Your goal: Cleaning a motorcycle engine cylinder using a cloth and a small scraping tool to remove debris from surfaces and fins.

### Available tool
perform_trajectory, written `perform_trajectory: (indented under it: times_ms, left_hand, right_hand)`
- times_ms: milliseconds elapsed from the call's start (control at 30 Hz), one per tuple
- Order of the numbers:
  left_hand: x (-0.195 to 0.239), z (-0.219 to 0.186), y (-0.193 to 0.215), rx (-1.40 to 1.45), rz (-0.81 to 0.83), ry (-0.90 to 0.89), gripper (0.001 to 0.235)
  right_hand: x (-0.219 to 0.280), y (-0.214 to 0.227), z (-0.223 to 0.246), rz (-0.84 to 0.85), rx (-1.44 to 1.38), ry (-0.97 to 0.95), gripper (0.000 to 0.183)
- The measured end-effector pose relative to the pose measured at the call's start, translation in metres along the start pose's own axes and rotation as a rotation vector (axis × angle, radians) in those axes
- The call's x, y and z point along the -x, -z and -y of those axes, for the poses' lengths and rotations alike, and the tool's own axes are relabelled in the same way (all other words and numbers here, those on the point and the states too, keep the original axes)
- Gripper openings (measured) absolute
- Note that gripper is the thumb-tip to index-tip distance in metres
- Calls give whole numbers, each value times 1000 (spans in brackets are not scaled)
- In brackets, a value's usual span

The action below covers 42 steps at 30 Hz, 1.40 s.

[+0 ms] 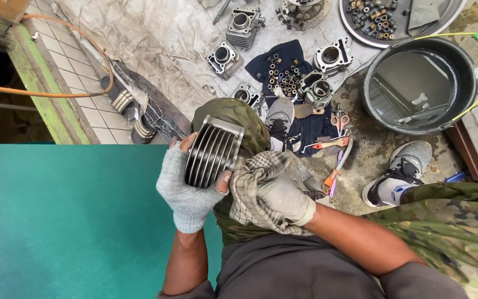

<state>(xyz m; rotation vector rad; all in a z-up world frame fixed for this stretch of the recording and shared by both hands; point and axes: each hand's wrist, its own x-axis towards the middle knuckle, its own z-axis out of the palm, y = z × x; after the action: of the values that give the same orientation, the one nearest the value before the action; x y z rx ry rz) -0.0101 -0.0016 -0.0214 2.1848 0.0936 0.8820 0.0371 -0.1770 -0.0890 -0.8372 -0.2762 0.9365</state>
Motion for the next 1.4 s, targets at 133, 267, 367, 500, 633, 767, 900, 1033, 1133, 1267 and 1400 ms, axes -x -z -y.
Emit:
perform_trajectory:
  times_ms: [133, 267, 367, 500, 633, 767, 900, 1033, 1133, 1267, 1400]
  left_hand:
    - [3, 11, 8, 56, 2, -31, 74]
    - [-3, 16, 17, 179, 100, -71, 72]
    - [-3, 11, 17, 175, 151, -127, 76]
    - [-3, 12, 25, 188, 188, -166, 73]
    - [23, 7, 36, -10, 85, -43, 77]
    - [53, -1, 18, -217, -128, 96, 82]
    - [43, -13, 0, -318, -118, 19, 113]
    - [33, -10, 2, -401, 29, -79, 124]
    - [24, -5, 8, -363, 61, -28, 124]
    - [18, 1, 17, -257, 67, 84, 130]
    - [21, 2, 22, -335, 27, 184, 132]
  right_hand:
    - [27, 22, 4, -35, 168, 74, 16]
    - [22, 46, 18, -56, 329, 135, 19]
    - [0, 29, 16, -85, 432, 187, 22]
    - [-19, 10, 10, -113, 534, 231, 25]
    - [-18, 4, 0, -159, 676, 282, 29]
    - [-19, -2, -6, -248, 827, 331, 33]
    - [-21, -4, -12, -311, 923, 355, 35]
    - [-16, 11, -11, -382, 1077, 386, 40]
    - [-25, 65, -26, -465, 1098, 381, 36]
    - [-36, 117, -28, -712, 979, 297, 15]
    - [-29, 90, 52, -746, 576, 399, 7]
